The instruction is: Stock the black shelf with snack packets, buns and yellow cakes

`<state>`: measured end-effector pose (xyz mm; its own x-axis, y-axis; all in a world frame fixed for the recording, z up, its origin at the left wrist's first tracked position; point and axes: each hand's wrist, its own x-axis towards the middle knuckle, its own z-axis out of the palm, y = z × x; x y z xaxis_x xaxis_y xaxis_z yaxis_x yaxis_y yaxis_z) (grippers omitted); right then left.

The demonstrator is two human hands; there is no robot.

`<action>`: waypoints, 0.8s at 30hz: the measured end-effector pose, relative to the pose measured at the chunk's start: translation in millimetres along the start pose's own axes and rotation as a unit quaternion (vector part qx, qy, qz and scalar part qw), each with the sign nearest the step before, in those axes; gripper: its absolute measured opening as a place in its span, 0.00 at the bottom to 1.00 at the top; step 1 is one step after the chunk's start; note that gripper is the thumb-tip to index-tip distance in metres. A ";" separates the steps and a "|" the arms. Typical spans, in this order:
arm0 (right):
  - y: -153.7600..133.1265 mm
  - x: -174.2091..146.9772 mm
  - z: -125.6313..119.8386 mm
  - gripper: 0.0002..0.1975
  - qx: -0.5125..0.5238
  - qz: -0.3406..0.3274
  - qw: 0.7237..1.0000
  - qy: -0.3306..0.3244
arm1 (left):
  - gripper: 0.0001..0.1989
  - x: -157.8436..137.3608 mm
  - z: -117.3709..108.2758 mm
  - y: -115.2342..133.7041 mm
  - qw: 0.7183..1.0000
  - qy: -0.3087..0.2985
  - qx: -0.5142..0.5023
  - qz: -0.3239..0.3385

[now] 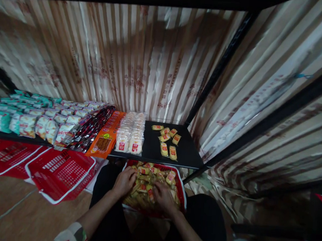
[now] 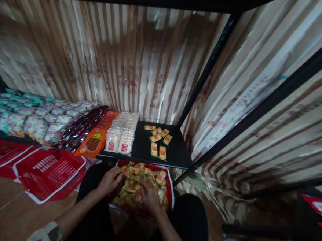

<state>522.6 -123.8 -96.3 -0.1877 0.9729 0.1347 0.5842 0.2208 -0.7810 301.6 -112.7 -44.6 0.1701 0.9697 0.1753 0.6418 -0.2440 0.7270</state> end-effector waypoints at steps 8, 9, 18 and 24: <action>-9.2 3.4 3.9 0.22 -0.037 0.069 0.994 -0.082 | 0.12 10.3 -76.1 126.9 0.956 -0.063 -0.286 0.026; -11.5 5.8 4.0 0.22 -0.036 0.068 0.993 -0.085 | 0.11 12.3 -85.9 140.2 0.954 -0.077 -0.282 0.063; -48.6 70.1 -40.5 0.20 0.012 0.055 0.975 -0.215 | 0.09 141.4 -110.7 44.1 0.962 0.002 -0.252 -0.106; -71.7 195.3 -74.0 0.25 0.076 0.052 0.981 -0.171 | 0.11 255.8 -155.7 -43.2 0.984 0.068 0.022 -0.162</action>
<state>502.5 55.4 31.1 -0.4024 0.9041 -0.1437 0.4945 0.0825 -0.8653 200.9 147.6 72.2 -0.1481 0.9885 0.0292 0.6780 0.0800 0.7307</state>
